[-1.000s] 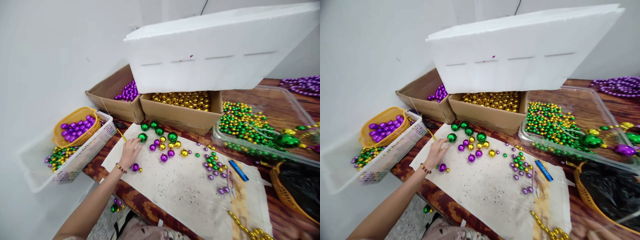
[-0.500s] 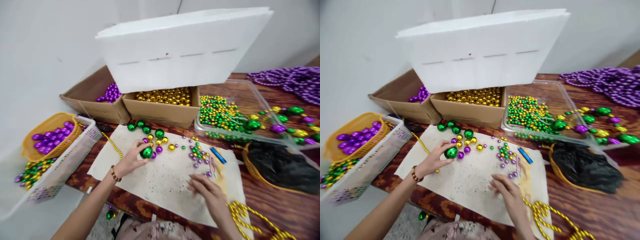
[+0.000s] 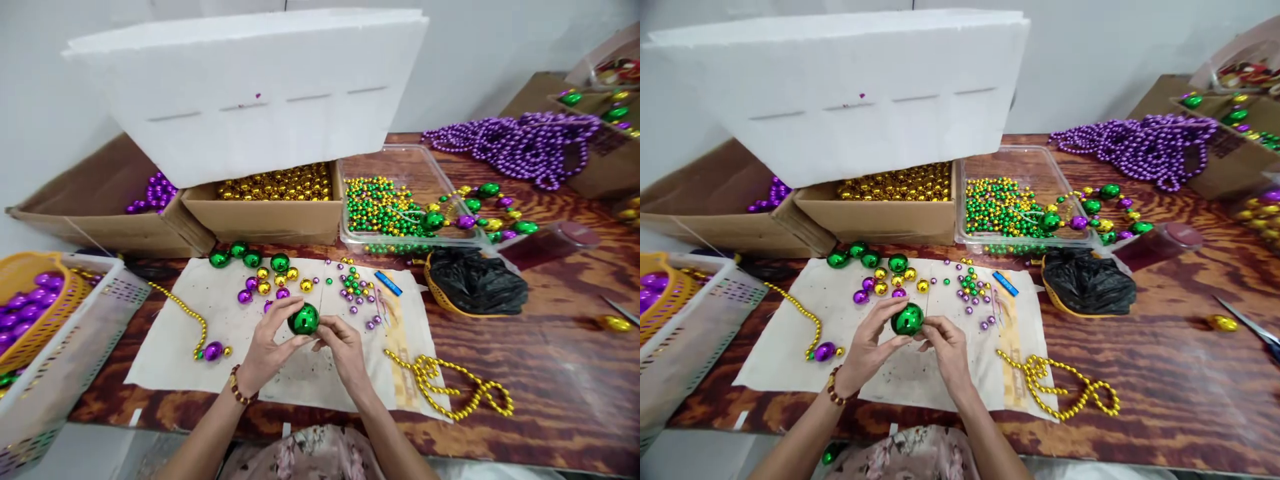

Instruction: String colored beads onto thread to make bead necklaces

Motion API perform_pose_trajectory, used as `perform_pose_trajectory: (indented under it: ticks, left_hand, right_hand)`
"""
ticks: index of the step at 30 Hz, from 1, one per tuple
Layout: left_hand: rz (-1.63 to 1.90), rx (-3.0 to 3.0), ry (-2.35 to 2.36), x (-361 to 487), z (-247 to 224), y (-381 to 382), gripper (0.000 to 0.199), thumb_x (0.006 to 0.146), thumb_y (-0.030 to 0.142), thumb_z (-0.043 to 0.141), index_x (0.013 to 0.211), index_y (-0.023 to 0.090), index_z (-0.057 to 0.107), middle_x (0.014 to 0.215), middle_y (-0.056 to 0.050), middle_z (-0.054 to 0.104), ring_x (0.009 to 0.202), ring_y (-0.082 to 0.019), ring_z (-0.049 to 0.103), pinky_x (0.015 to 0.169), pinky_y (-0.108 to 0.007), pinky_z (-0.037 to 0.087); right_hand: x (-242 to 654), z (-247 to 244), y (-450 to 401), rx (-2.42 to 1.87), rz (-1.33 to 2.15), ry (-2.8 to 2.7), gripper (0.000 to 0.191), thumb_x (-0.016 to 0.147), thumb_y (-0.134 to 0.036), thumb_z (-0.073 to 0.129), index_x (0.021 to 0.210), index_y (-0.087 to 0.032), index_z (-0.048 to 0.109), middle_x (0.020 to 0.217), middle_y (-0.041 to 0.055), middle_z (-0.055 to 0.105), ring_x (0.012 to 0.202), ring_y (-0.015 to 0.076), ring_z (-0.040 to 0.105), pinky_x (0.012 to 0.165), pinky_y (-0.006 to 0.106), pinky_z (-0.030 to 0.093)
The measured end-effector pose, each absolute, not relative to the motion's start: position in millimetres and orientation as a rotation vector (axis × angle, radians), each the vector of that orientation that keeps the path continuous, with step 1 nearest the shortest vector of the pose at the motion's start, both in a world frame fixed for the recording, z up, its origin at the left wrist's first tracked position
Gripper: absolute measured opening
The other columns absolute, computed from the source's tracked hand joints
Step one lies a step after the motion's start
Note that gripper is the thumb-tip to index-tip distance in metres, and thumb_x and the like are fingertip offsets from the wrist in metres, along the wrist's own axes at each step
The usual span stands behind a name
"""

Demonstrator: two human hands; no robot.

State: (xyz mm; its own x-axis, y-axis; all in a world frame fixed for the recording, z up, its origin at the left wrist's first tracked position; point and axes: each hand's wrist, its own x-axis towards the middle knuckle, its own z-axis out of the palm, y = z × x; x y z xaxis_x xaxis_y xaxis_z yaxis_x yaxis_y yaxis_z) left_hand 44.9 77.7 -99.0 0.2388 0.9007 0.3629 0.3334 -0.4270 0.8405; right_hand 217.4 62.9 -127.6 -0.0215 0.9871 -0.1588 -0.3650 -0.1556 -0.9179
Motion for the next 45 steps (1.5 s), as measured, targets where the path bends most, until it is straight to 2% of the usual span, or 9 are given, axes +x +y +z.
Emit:
perform_pose_trajectory:
  ticks: [4, 9, 17, 30, 45]
  left_hand:
    - [1.261, 1.727, 1.127, 38.2, -96.3, 79.8, 0.048, 0.083, 0.021, 0.073, 0.13, 0.031, 0.063, 0.132, -0.01, 0.058, 0.125, -0.026, 0.055, 0.104, -0.043, 0.048]
    - [1.373, 1.448, 1.103, 25.5, -84.1, 93.3, 0.046, 0.077, 0.022, 0.078, 0.122, 0.027, 0.07, 0.129, -0.01, 0.061, 0.126, -0.027, 0.055, 0.104, -0.04, 0.049]
    - [1.46, 0.984, 0.976, 17.1, -61.7, 114.1, 0.043, 0.072, 0.027, 0.081, 0.114, 0.024, 0.074, 0.119, -0.009, 0.072, 0.105, -0.024, 0.067, 0.089, -0.034, 0.056]
    - [1.436, 0.902, 0.889, 22.3, -54.9, 113.8, 0.041, 0.074, 0.025, 0.078, 0.115, 0.023, 0.073, 0.121, -0.009, 0.071, 0.105, -0.025, 0.069, 0.09, -0.036, 0.058]
    - [1.448, 0.906, 0.888, 29.2, -54.3, 110.6, 0.042, 0.07, 0.026, 0.082, 0.112, 0.022, 0.075, 0.118, -0.009, 0.071, 0.105, -0.023, 0.065, 0.087, -0.031, 0.054]
  right_hand:
    - [216.8, -138.3, 50.9, -1.077, 1.442, -0.863, 0.021, 0.085, -0.038, 0.072, 0.087, -0.017, 0.072, 0.076, 0.0053, 0.074, 0.064, 0.0186, 0.071, 0.049, 0.023, 0.055]
    - [216.6, -152.7, 31.6, -1.062, 1.312, -1.151, 0.019, 0.092, -0.033, 0.064, 0.091, -0.019, 0.075, 0.076, 0.0062, 0.074, 0.062, 0.018, 0.07, 0.049, 0.024, 0.055]
    - [211.8, -163.2, 24.9, -1.024, 1.244, -1.3, 0.016, 0.093, -0.027, 0.062, 0.095, -0.022, 0.078, 0.072, 0.005, 0.072, 0.058, 0.0176, 0.068, 0.044, 0.023, 0.051]
    - [208.5, -163.3, 26.0, -1.064, 1.242, -1.347, 0.015, 0.093, -0.024, 0.062, 0.095, -0.021, 0.077, 0.07, 0.0037, 0.072, 0.053, 0.0147, 0.062, 0.048, 0.024, 0.05]
    - [199.9, -163.1, 31.6, -0.963, 1.266, -1.279, 0.015, 0.093, -0.02, 0.06, 0.095, -0.02, 0.076, 0.076, 0.0043, 0.073, 0.06, 0.0141, 0.069, 0.048, 0.019, 0.052]
